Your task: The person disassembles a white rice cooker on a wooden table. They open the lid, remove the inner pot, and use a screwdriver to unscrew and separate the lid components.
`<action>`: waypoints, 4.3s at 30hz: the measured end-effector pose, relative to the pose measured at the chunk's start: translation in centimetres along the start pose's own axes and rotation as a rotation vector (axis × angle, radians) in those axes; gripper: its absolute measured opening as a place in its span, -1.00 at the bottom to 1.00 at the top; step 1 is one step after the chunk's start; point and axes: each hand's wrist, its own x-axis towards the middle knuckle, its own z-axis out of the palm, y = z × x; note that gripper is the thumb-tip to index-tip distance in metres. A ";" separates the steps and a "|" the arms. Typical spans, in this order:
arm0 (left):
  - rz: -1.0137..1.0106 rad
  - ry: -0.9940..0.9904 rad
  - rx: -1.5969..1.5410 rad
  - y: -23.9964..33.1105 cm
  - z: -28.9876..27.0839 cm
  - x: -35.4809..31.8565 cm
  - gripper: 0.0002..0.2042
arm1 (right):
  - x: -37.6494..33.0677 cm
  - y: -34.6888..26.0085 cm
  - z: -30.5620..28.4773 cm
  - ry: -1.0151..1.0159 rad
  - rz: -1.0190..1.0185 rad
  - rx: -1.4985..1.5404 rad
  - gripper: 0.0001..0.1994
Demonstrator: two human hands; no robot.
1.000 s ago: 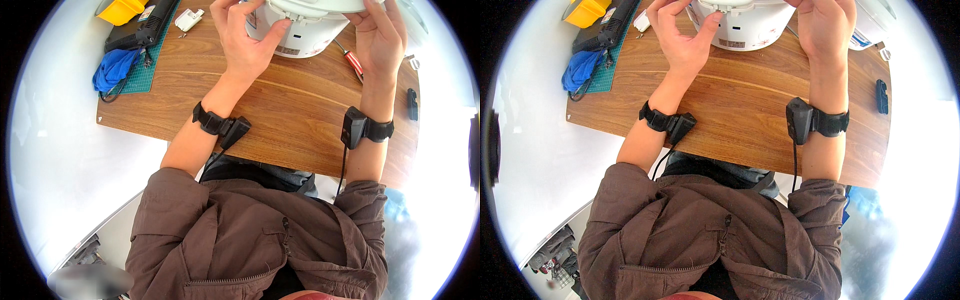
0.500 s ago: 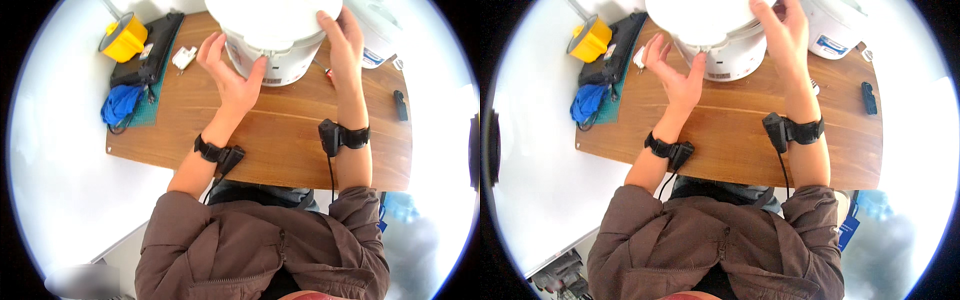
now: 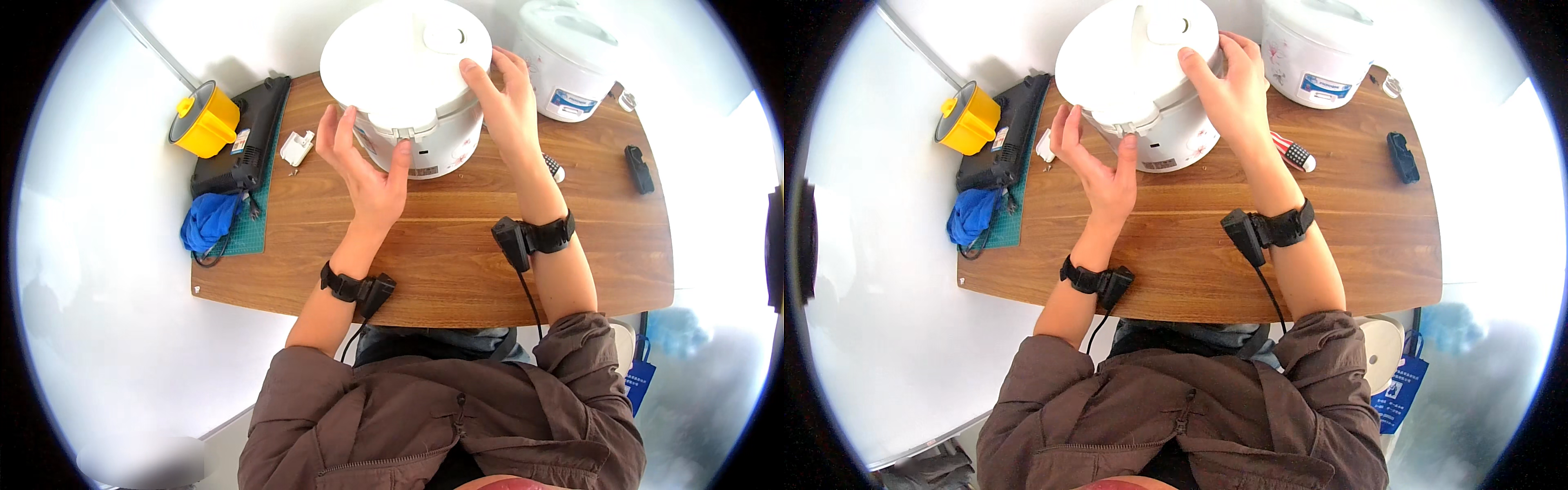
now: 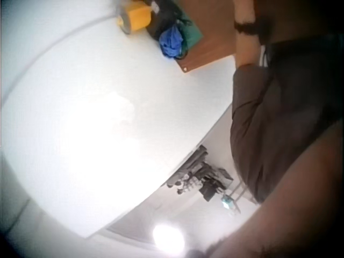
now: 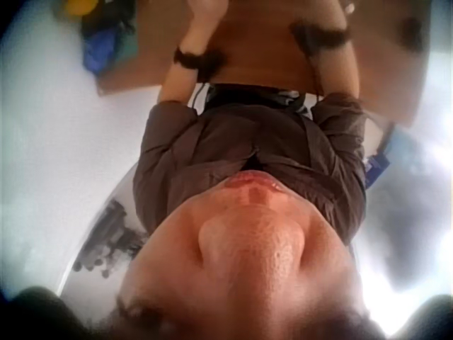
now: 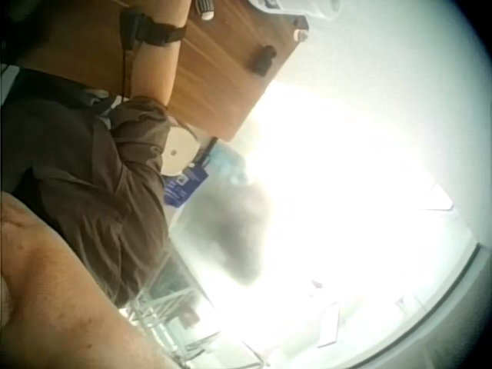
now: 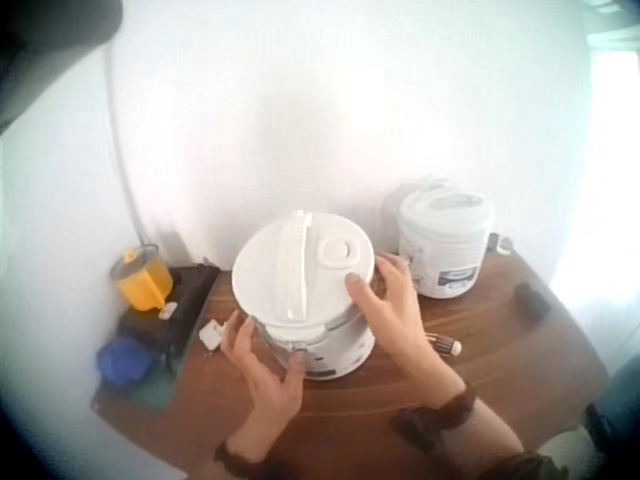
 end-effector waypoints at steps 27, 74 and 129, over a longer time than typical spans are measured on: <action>-0.010 -0.305 0.158 -1.2 0.4 12.6 -0.53 | -0.9 1.9 2.5 0.079 0.041 0.246 -0.33; -0.069 -0.291 0.078 0.5 2.6 15.6 -0.48 | 0.2 5.3 -1.3 -0.217 -0.540 -0.150 -0.32; -0.099 -0.322 0.028 2.6 2.4 14.8 -0.48 | 0.1 6.6 -2.1 -0.372 -0.521 0.029 -0.47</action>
